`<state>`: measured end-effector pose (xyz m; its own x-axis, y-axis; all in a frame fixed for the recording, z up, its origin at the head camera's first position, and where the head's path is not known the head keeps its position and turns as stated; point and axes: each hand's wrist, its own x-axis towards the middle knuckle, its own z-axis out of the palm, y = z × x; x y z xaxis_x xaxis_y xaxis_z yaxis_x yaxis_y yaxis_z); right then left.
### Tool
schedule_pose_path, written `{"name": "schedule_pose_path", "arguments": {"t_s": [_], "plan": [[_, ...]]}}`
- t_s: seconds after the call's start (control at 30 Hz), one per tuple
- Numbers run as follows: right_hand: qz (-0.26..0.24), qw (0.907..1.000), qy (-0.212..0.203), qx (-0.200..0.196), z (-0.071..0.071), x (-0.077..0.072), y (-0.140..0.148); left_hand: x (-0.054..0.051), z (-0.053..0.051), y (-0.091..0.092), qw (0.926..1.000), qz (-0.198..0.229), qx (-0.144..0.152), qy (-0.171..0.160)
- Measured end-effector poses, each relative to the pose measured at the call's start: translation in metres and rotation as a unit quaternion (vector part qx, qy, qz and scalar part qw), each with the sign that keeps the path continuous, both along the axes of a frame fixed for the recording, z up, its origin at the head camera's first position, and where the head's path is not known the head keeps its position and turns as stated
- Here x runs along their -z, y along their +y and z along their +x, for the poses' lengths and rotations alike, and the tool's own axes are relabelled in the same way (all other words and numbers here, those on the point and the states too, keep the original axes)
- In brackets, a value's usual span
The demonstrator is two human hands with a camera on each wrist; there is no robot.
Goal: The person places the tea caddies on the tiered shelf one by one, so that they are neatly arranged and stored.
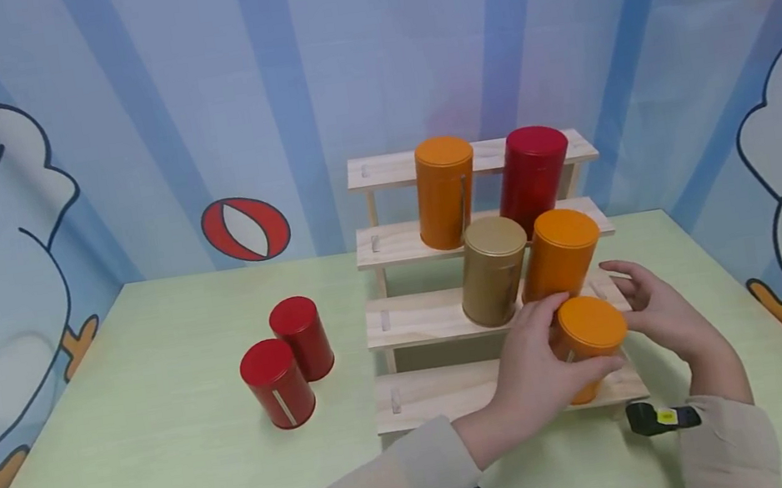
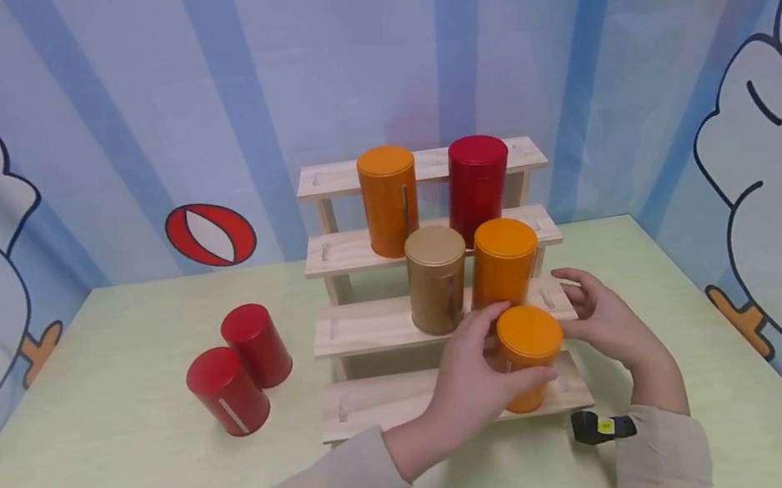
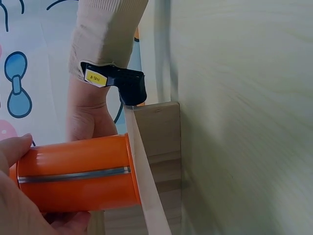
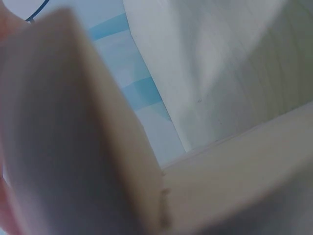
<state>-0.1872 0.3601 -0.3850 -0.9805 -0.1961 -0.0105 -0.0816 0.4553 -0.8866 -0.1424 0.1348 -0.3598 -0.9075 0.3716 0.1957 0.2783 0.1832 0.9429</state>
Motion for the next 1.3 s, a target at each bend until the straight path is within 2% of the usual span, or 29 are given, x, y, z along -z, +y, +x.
{"name": "schedule_pose_path", "arguments": {"t_s": [0.4,0.67,0.8,0.97,1.13,1.3], "plan": [[-0.005,1.0000,-0.005,-0.001,0.000,-0.001,-0.002,0.005,-0.002,-0.004,0.9999,-0.003,0.000,0.016],[-0.005,1.0000,-0.004,-0.001,-0.001,0.000,-0.001,0.007,-0.002,-0.003,0.9999,-0.007,-0.010,0.004],[-0.001,1.0000,-0.001,-0.002,0.000,0.000,-0.001,0.005,-0.001,-0.008,0.9999,-0.001,-0.011,-0.002],[0.011,0.9999,0.008,-0.004,0.001,0.001,0.000,-0.002,0.004,-0.027,1.0000,0.004,0.000,0.001],[0.023,0.9997,0.009,0.000,0.001,0.000,0.001,-0.013,0.010,-0.054,0.9997,-0.023,0.005,-0.002],[0.028,0.9996,0.008,0.000,0.001,0.000,0.001,-0.017,0.015,-0.088,0.9978,-0.049,0.021,0.041]]}}
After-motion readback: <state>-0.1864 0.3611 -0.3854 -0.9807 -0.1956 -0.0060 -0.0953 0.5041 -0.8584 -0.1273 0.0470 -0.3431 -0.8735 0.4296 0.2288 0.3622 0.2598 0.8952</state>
